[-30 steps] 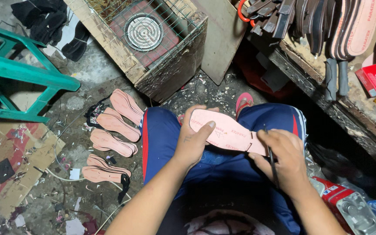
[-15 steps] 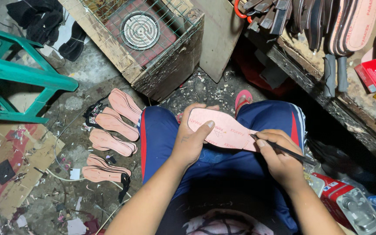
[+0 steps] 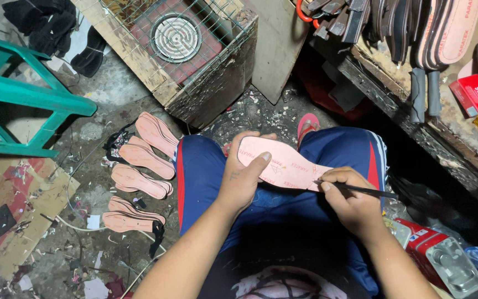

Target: The person sits with a shoe sole on their lap, uses pliers to pull and shape the black foam edge of the sole, then places a pink insole onto the sole and aligns it. They trace along the insole edge with a marker, press the insole down, and finally hold a wooden shoe last and hammer.

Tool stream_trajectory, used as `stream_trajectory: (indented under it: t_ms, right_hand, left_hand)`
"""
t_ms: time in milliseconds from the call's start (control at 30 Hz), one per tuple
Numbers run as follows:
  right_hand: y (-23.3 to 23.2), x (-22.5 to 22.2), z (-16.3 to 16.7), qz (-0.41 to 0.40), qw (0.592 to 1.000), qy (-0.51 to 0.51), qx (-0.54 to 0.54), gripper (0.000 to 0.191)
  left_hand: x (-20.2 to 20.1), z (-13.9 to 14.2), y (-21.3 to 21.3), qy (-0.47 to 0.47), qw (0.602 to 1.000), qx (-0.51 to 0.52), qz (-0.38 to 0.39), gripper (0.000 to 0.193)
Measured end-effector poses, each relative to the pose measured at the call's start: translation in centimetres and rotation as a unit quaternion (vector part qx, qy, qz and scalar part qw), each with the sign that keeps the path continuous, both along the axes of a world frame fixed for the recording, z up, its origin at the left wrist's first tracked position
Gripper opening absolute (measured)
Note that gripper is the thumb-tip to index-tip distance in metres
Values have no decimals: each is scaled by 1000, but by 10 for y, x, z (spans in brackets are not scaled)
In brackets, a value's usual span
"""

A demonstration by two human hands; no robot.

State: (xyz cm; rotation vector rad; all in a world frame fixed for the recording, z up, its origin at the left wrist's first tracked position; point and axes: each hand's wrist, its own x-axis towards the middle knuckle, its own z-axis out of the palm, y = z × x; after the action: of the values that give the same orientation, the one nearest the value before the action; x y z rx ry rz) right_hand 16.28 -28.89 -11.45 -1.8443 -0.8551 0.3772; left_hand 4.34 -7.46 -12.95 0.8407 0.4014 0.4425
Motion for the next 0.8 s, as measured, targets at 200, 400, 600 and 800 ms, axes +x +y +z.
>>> stream_trajectory:
  t_ms: [200, 400, 600, 800]
  right_hand:
    - [1, 0, 0, 25, 999, -28, 5, 8]
    - [5, -2, 10, 8, 997, -80, -1, 9]
    - [-1, 1, 43, -31, 996, -85, -7, 21]
    - [-2, 5, 42, 91, 968, -227, -61, 59]
  left_hand:
    - [0, -3, 0, 3, 1000, -3, 3, 46]
    - [-1, -4, -2, 4, 1000, -17, 8, 48]
    - [2, 7, -3, 1, 999, -30, 18, 50]
    - [5, 32, -11, -12, 994, -99, -37, 55]
